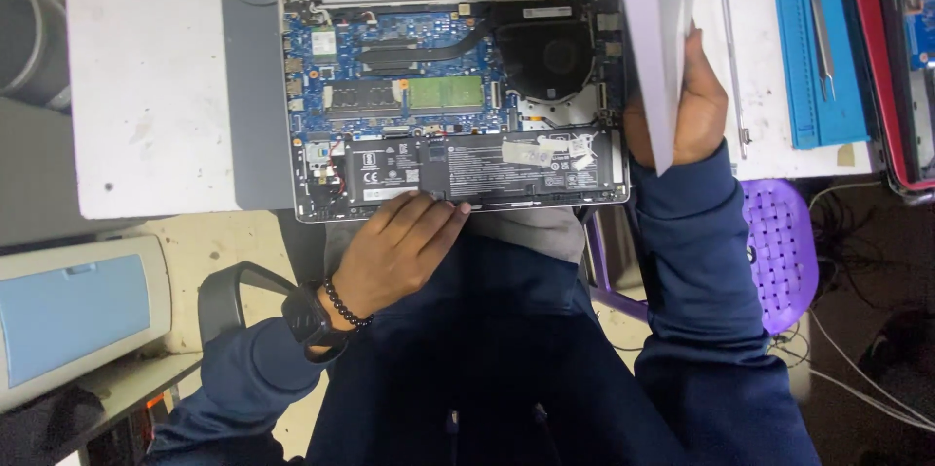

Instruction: Removing the back cover of a laptop and using a screwdriver to repair internal components

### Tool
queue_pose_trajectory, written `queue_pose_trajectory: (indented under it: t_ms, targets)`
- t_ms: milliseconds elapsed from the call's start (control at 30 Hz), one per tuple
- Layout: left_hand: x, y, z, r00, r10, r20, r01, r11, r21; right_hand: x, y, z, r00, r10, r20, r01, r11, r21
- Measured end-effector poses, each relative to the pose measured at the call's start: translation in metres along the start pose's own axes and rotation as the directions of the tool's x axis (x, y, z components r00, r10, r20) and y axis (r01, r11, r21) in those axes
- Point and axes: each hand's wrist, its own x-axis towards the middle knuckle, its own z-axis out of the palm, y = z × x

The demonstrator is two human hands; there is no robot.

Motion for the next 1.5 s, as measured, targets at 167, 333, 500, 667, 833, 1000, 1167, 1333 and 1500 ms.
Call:
queue_pose_trajectory:
  t_ms: [167, 333, 500, 667, 833, 1000, 1167, 1333, 1500]
  targets:
    - [0.002, 0.0, 0.003, 0.999, 0.002, -0.048, -0.003, 0.999, -0.038, 0.002, 0.0, -0.004, 0.997, 0.05, -0.062, -0.044, 0.995, 0.092]
    - [0.001, 0.003, 0.009, 0.995, 0.008, -0.097, -0.004, 0.999, 0.034, -0.001, 0.001, -0.003, 0.998, 0.033, -0.058, -0.032, 0.999, 0.014]
    - [0.009, 0.007, 0.01, 0.995, -0.023, -0.099, 0.025, 1.0, 0.019, -0.009, -0.001, 0.012, 1.0, 0.007, 0.002, -0.006, 0.994, -0.11]
    - [0.031, 0.011, 0.012, 0.999, 0.049, 0.019, -0.049, 0.998, -0.035, -0.011, -0.004, 0.014, 0.993, 0.099, 0.069, -0.09, 0.989, -0.121]
    - [0.05, 0.013, 0.016, 0.99, 0.125, 0.06, -0.123, 0.992, -0.027, -0.007, -0.004, 0.008, 0.991, 0.131, 0.013, -0.129, 0.986, -0.105]
    - [0.059, 0.014, 0.019, 0.988, 0.156, -0.006, -0.156, 0.981, -0.118, 0.003, 0.001, -0.012, 0.988, 0.118, 0.101, -0.118, 0.993, -0.009]
    - [0.057, 0.012, 0.023, 0.979, 0.205, 0.001, -0.204, 0.976, -0.081, -0.002, 0.0, -0.009, 0.976, 0.067, 0.205, -0.03, 0.983, -0.18]
    - [0.061, 0.006, 0.026, 0.966, 0.258, -0.032, -0.259, 0.965, -0.032, -0.001, 0.003, -0.012, 0.977, 0.067, 0.201, -0.035, 0.987, -0.157]
    - [0.062, 0.008, 0.022, 0.971, 0.24, -0.017, -0.24, 0.97, -0.022, 0.0, 0.005, -0.015, 0.973, 0.033, 0.23, -0.001, 0.99, -0.139]
